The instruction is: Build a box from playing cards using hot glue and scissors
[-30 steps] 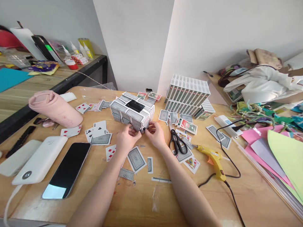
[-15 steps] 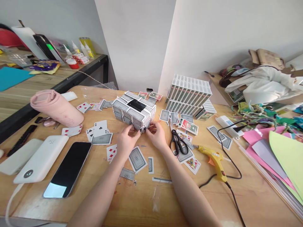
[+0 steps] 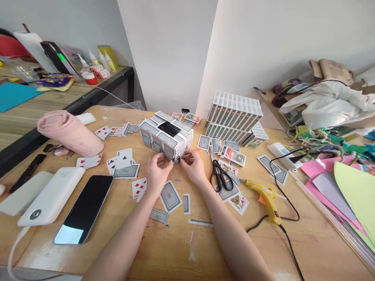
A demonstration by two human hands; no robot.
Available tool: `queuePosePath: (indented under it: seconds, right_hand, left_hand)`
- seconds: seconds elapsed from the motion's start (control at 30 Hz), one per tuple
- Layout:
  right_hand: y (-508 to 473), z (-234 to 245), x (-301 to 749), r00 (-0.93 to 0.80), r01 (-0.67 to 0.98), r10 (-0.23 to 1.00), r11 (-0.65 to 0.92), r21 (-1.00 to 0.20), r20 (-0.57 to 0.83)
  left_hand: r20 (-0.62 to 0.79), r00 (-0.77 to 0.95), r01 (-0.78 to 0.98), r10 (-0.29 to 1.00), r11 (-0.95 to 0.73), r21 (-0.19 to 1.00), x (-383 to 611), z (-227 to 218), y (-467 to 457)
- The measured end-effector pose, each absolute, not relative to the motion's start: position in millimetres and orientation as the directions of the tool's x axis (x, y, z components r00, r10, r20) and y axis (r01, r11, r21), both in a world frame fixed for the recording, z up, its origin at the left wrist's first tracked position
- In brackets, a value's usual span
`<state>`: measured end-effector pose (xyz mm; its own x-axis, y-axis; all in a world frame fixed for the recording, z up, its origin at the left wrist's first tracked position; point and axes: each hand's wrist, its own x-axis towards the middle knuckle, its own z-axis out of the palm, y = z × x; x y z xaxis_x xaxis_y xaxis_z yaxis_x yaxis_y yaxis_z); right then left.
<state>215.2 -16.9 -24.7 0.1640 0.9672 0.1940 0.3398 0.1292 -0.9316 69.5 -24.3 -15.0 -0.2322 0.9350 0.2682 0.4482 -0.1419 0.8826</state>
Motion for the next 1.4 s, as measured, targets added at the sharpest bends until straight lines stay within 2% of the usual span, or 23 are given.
queuePosePath:
  seconds: [0.23,0.53,0.73,1.0,1.4]
  right_hand:
    - [-16,-22,214,0.164,0.369,0.961,0.151,-0.917,0.224]
    - [-14,-24,215,0.178,0.383,0.95,0.172,-0.908,0.255]
    - [-16,-22,216,0.184,0.45,0.94,0.179,-0.875,0.287]
    - [-18,-19,217,0.189,0.488,0.939,0.164,-0.858,0.287]
    - [-20,-16,218,0.155,0.494,0.936,0.202,-0.845,0.315]
  left_hand:
    - [0.238,-0.239,0.345,0.941,-0.147,0.927,69,-20,-17]
    - [0.317,-0.147,0.487,0.937,-0.211,0.848,67,-21,-6]
    - [0.375,-0.12,0.61,0.919,-0.23,0.758,64,-16,-9]
    - [0.321,-0.015,0.661,0.947,-0.231,0.714,50,-3,-7]
    - [0.277,0.026,0.7,0.961,-0.215,0.681,44,4,-2]
